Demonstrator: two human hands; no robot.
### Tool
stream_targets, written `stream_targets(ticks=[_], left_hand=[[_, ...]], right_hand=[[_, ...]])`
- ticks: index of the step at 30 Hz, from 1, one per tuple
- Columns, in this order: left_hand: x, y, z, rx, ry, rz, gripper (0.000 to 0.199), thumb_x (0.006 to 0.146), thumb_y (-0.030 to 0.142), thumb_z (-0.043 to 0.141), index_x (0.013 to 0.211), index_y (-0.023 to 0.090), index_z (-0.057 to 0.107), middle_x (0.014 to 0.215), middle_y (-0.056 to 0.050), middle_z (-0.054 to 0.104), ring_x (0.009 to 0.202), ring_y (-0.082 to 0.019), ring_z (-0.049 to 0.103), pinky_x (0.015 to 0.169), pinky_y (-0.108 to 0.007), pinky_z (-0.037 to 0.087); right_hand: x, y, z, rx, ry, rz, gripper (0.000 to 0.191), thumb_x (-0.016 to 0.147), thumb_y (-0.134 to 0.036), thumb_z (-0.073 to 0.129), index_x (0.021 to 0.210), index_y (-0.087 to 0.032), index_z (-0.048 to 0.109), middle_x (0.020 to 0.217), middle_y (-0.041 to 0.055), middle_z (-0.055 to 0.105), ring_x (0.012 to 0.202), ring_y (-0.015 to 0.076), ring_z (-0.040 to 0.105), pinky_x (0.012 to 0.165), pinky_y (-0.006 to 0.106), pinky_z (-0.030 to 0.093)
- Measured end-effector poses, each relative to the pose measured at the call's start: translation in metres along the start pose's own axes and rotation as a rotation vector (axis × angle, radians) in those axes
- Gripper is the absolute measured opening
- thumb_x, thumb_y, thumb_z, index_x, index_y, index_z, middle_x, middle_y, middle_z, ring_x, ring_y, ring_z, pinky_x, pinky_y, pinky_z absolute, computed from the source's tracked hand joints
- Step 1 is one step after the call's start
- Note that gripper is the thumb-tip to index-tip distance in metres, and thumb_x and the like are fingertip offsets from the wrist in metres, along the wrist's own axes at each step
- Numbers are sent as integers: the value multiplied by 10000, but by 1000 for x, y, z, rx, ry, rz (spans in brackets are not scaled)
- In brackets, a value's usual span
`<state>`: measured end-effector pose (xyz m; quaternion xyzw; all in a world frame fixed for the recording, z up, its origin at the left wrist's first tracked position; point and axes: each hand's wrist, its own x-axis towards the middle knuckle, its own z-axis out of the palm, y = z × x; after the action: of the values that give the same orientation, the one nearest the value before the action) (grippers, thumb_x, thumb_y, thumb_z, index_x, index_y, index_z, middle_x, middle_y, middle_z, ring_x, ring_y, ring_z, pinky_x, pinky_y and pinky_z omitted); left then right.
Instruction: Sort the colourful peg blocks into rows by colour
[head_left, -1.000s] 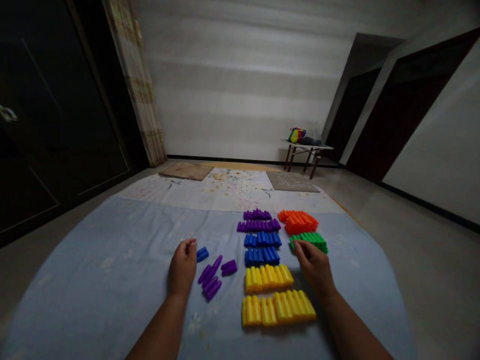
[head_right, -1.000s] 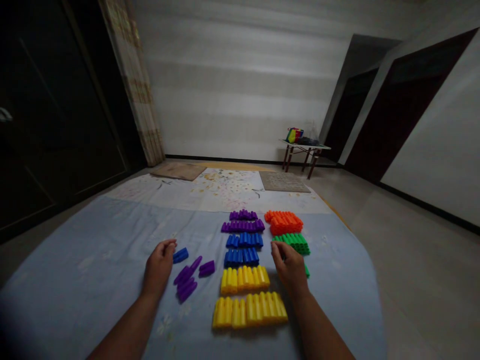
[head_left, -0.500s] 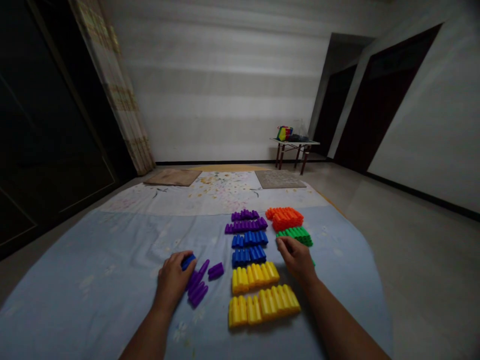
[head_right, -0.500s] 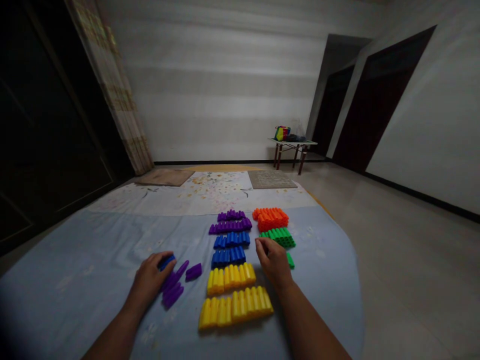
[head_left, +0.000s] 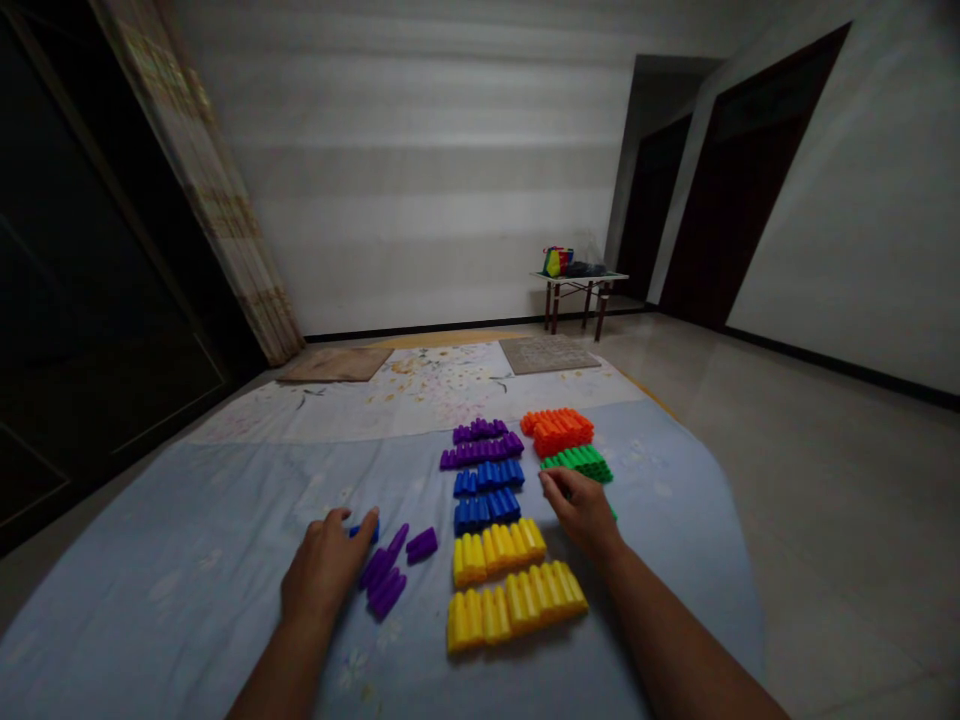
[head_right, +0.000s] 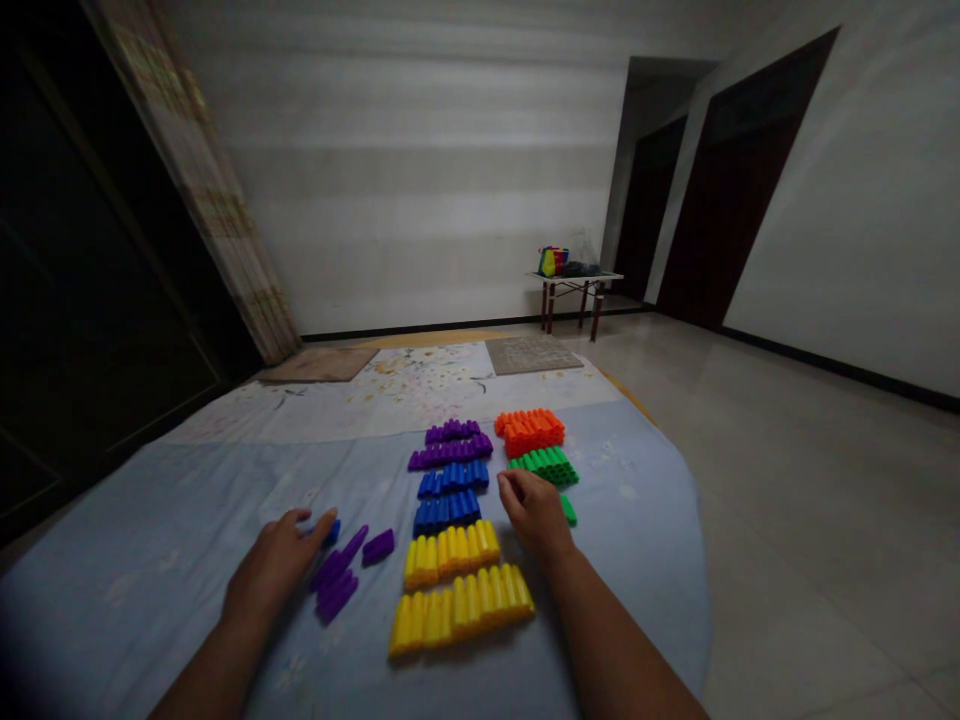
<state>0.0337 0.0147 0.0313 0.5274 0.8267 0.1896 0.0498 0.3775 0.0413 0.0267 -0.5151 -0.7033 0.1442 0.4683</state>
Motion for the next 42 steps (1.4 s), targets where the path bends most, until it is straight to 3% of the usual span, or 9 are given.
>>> stream_targets(ticks=[5,8,11,16,19,23,28,42], left_hand=[[10,-2,0,36,-146,49,539,668,674,409,836,199,601,897,-135,663,843,-299,630,674,-378,452],[20,-13,3,-18,-164,135,508,645,572,500,941,170,595,926,-134,662,861,-267,628,737,-346,456],[29,-25,5,-47,-148,203,597,601,516,562,1039,109,570,970,-162,646,894,-267,616,783,-344,454],[35,-28,0,-40,-253,208,428,577,538,584,751,149,622,770,-117,665,727,-264,619,656,-355,466],[34,-13,-7,-101,-231,258,380,558,482,623,768,165,641,798,-101,665,724,-246,617,670,-351,474],[29,27,-14,-208,-180,404,457,596,454,615,958,175,631,937,-97,641,806,-224,605,755,-353,477],[20,76,-12,-274,-242,487,464,615,418,591,1011,178,606,1002,-97,619,862,-223,597,749,-351,483],[-9,124,7,-268,-452,653,406,657,352,597,1038,211,602,1029,-75,623,950,-228,572,829,-337,446]], right_hand=[[-1,-1,-2,3,-96,13,280,846,-346,424,779,-195,649,676,28,652,620,147,581,579,244,404],[0,-3,-4,17,-106,15,280,846,-347,422,793,-196,652,671,26,646,613,144,576,580,243,405],[1,-4,-7,12,-74,11,289,850,-351,418,765,-196,646,650,20,635,591,136,560,577,240,401],[2,-4,-10,37,-43,22,278,846,-351,425,750,-200,638,658,20,644,590,135,562,574,237,407],[3,-5,-11,42,-41,30,275,845,-348,428,763,-201,645,657,18,643,592,136,567,580,237,413],[3,-3,-11,35,-27,32,277,848,-350,427,788,-198,651,665,22,641,616,143,578,591,236,420],[3,1,-10,17,-7,22,274,846,-352,431,771,-202,649,656,17,638,606,139,576,584,230,415],[5,-2,-11,12,-25,26,284,853,-362,414,789,-203,640,670,27,633,637,150,580,600,238,414]])
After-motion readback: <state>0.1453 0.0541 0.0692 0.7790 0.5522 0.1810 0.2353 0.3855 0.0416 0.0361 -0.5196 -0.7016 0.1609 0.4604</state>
